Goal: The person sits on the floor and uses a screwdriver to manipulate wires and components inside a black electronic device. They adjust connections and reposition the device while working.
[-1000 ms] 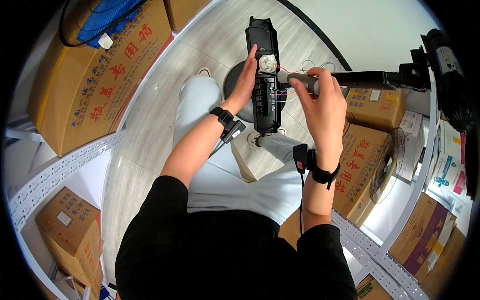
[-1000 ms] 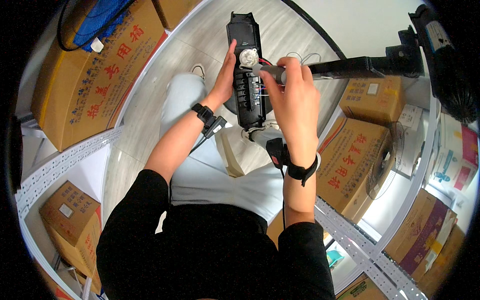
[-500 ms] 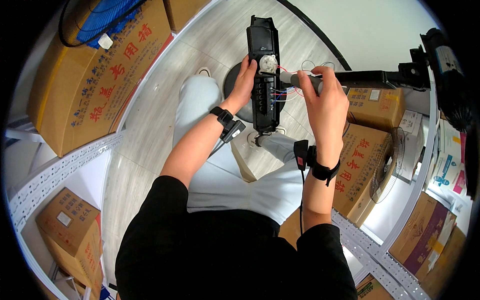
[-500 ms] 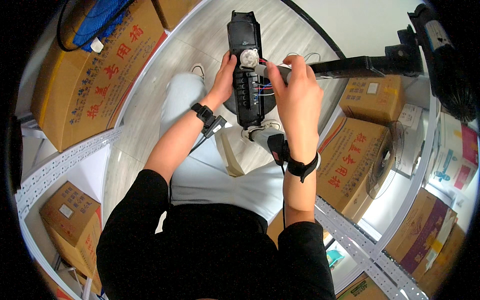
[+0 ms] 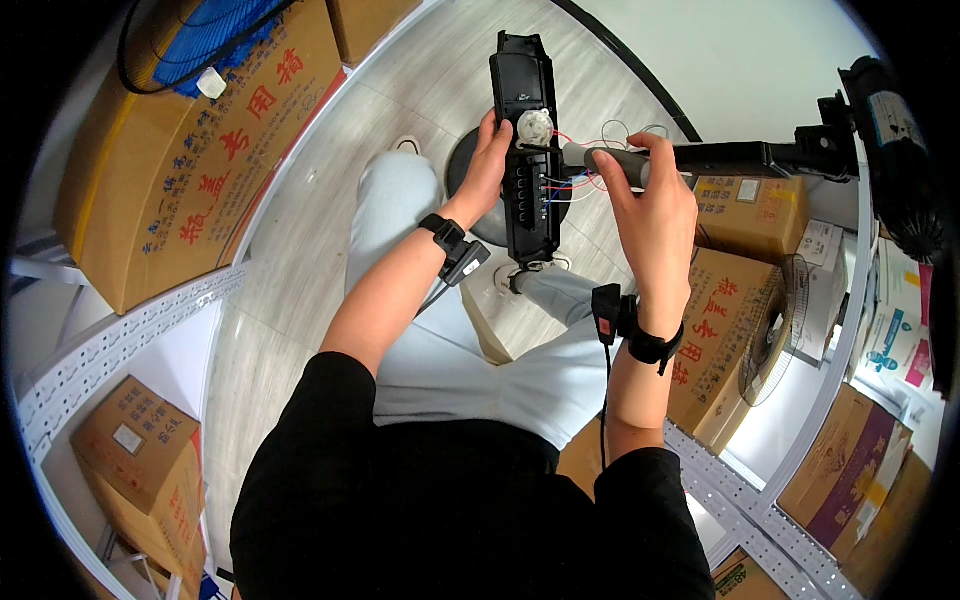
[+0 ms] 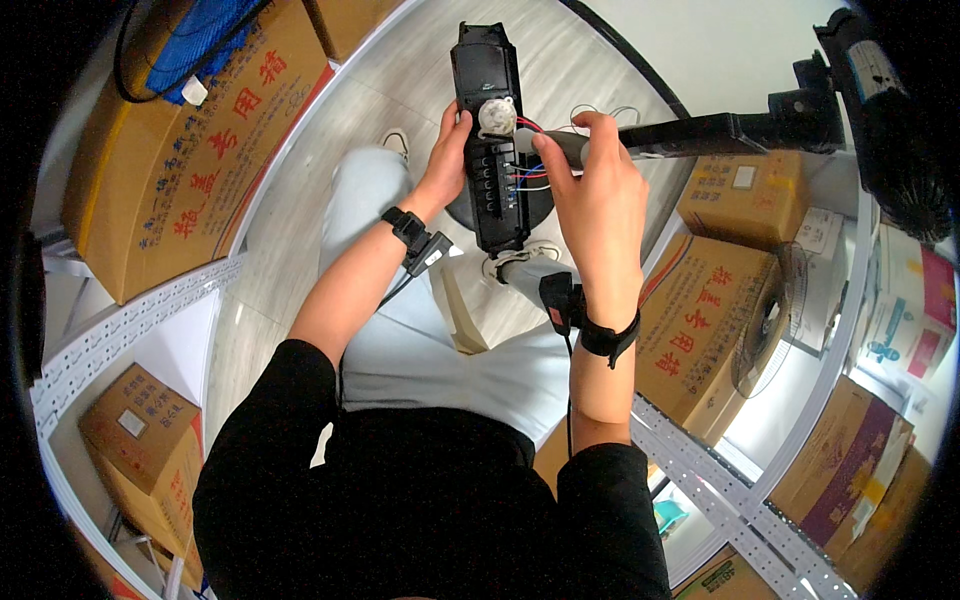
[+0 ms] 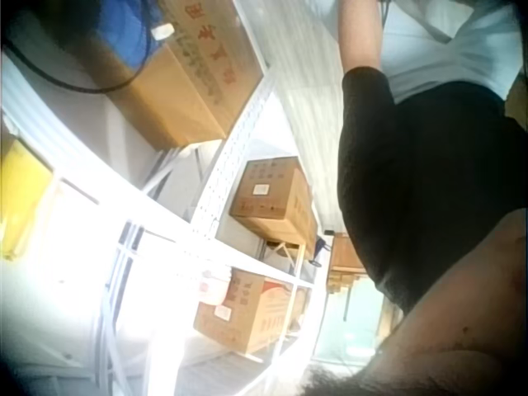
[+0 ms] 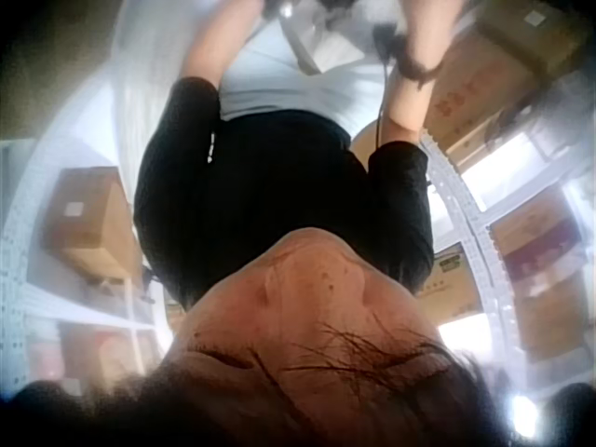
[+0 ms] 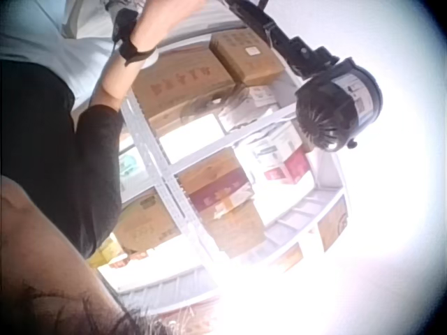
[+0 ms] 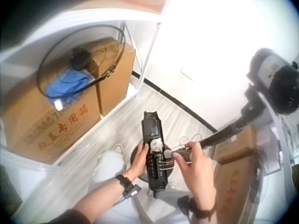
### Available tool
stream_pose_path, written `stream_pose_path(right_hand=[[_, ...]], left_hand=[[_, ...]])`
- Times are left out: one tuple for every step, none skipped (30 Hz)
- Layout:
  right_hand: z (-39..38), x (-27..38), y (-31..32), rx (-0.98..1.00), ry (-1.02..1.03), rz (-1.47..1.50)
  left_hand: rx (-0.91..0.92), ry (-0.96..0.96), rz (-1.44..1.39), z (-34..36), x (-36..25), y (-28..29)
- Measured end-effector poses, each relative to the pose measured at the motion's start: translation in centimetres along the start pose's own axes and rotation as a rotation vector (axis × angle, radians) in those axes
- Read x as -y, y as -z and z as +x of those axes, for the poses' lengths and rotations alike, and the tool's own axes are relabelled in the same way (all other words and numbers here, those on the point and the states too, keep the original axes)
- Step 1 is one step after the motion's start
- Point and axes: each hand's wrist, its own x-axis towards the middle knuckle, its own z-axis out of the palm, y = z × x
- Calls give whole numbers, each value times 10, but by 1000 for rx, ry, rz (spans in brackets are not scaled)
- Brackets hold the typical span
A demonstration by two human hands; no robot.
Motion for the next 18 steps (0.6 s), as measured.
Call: stream_pose_path(right_hand=[[-2, 0, 0, -24, 43, 70], [-3, 0, -1, -47, 87, 141], [-3, -2, -2, -48, 136, 132], [-3, -5, -3, -50, 185, 123], [-3, -6, -4, -52, 232, 112], [-4, -5, -3, -35, 200, 106], [-4, -1, -2, -18, 168, 99], [-4, 2, -1, -2, 136, 93], [-3, 3, 0, 9, 90, 81], [-2, 4, 1, 21, 44, 68], [0, 4, 2, 32, 0, 55], [0, 5, 1, 24, 4, 94], [1, 5, 1, 17, 9, 133], [2, 6, 0, 11, 13, 172], [2, 5, 0, 16, 33, 154], [1, 4, 1, 21, 53, 136], [0, 4, 2, 27, 73, 121], [-1, 5, 3, 22, 72, 117]], left_hand=[[4, -1, -10, 0, 0, 0], [8, -2, -19, -1, -1, -1], [0, 2, -13, -1, -2, -2], [-8, 6, -6, -1, -2, -3], [-15, 11, 0, -1, -2, -4], [-17, 12, -5, 0, -1, -2], [-20, 12, -9, 1, 0, 0], [-21, 12, -12, 1, -1, -1], [-18, 15, -14, 0, -1, -1], [-13, 17, -16, -1, -2, -2], [-8, 18, -19, -2, -2, -4], [-6, 16, -21, -2, -3, -4], [-3, 14, -24, -2, -4, -4], [-1, 13, -28, -3, -5, -4], [-17, 20, -22, -3, -6, -5], [-32, 28, -16, -2, -7, -6], [-50, 35, -8, -3, -8, -7], [-63, 46, -4, -2, -7, -5]])
